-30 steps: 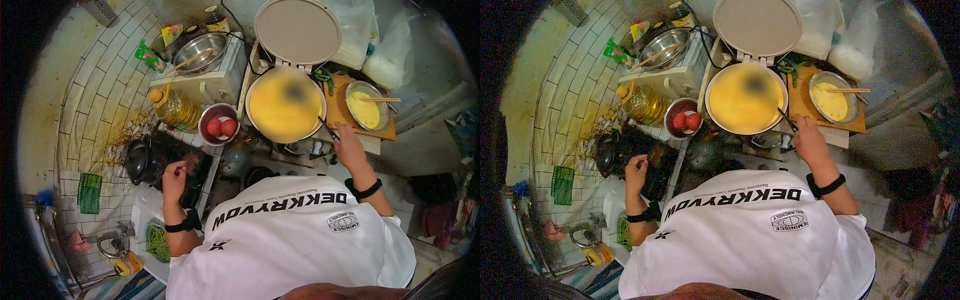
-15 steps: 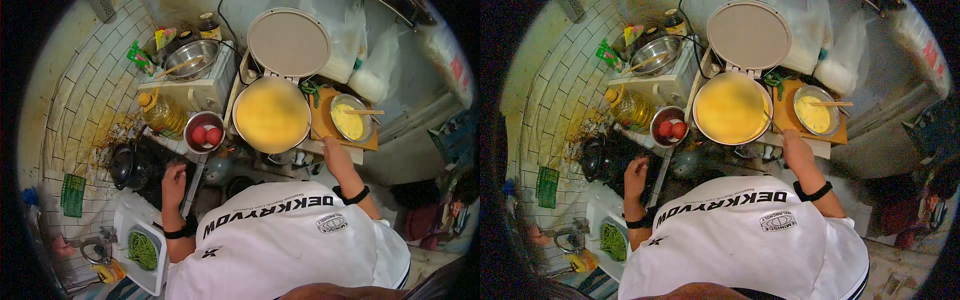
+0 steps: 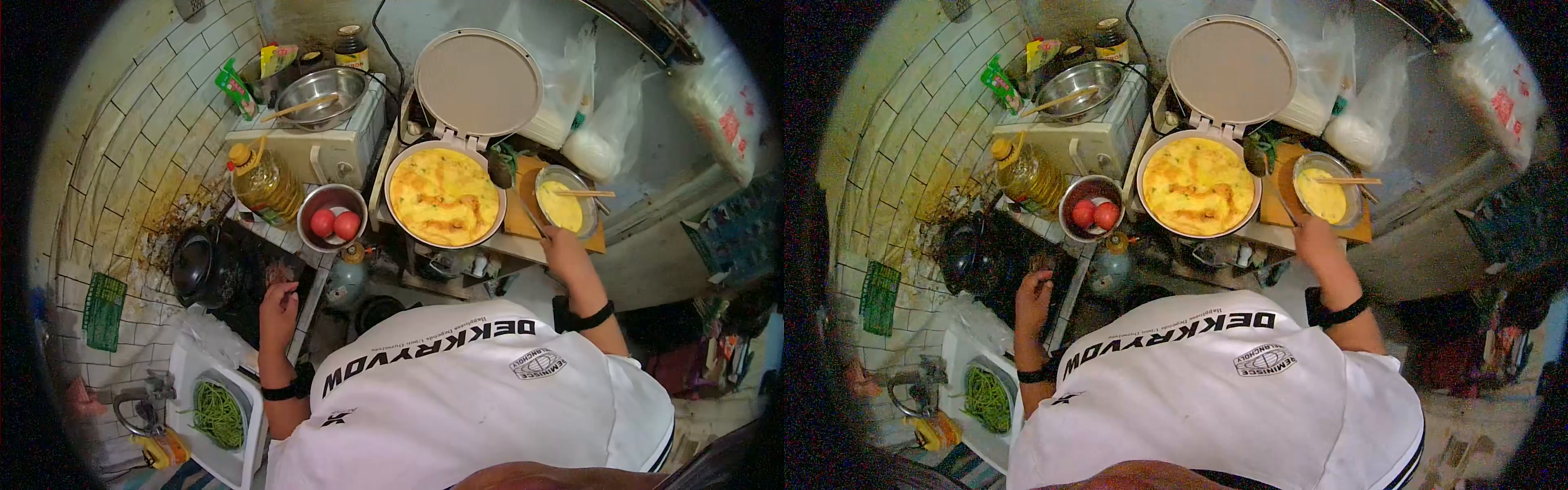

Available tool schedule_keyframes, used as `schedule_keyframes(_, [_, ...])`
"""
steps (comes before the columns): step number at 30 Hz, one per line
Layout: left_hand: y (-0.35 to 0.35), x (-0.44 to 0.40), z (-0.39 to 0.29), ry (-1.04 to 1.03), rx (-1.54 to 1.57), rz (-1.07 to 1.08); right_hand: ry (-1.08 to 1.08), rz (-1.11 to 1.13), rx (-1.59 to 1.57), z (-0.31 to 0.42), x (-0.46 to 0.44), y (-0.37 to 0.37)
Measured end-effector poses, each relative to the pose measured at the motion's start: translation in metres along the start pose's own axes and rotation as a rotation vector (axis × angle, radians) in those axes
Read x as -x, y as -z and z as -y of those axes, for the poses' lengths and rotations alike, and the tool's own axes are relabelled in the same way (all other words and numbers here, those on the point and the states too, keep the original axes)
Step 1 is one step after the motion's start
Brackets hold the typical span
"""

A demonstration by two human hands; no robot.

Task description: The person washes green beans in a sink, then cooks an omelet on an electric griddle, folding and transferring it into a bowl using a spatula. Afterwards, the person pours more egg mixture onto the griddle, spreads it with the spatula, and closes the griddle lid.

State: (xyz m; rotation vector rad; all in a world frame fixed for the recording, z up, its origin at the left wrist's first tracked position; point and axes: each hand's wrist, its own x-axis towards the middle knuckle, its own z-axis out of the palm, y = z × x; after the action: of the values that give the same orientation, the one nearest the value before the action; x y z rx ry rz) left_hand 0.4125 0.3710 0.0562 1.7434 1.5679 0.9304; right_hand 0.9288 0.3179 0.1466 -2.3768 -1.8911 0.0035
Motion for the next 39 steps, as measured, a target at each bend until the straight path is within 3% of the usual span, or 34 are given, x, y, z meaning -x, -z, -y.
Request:
schedule_keyframes(2, [0.002,0.003,-0.002,-0.013,-0.017,-0.004,-0.337,0.352,-0.630,-0.017,-0.012,0.012])
schedule_keyframes(7, [0.002,0.007,-0.002,-0.027,-0.042,-0.007,-0.411,0.460,-1.188,-0.054,-0.018,0.010])
schedule_keyframes(11, [0.001,0.006,0.001,-0.016,-0.013,0.007,-0.425,0.474,-1.261,-0.062,-0.017,0.008])
schedule_keyframes(13, [0.001,0.004,-0.002,0.005,0.015,0.015,-0.298,0.435,-0.940,-0.064,-0.020,0.007])
schedule_keyframes(16, [-0.001,0.000,-0.005,-0.008,-0.036,0.028,-0.235,0.404,-0.715,-0.047,-0.025,0.016])
schedule_keyframes(20, [-0.006,-0.005,-0.013,-0.048,-0.039,0.013,-0.283,0.470,-0.596,-0.046,-0.037,0.041])
schedule_keyframes(25, [-0.021,-0.007,-0.013,-0.073,-0.024,0.017,-0.274,0.678,-0.863,-0.086,-0.047,0.063])
schedule_keyframes(30, [-0.030,-0.014,-0.025,0.088,0.004,0.135,-0.355,0.797,-1.219,-0.111,-0.057,0.032])
schedule_keyframes(32, [-0.032,-0.017,-0.035,0.016,-0.018,0.121,-0.299,0.760,-1.120,-0.113,-0.057,0.021])
schedule_keyframes(36, [-0.041,-0.022,-0.042,-0.120,-0.059,0.109,-0.280,0.811,-1.267,-0.111,-0.050,0.012])
schedule_keyframes(39, [-0.046,-0.024,-0.039,-0.083,0.010,0.119,-0.219,0.798,-1.317,-0.114,-0.044,0.013])
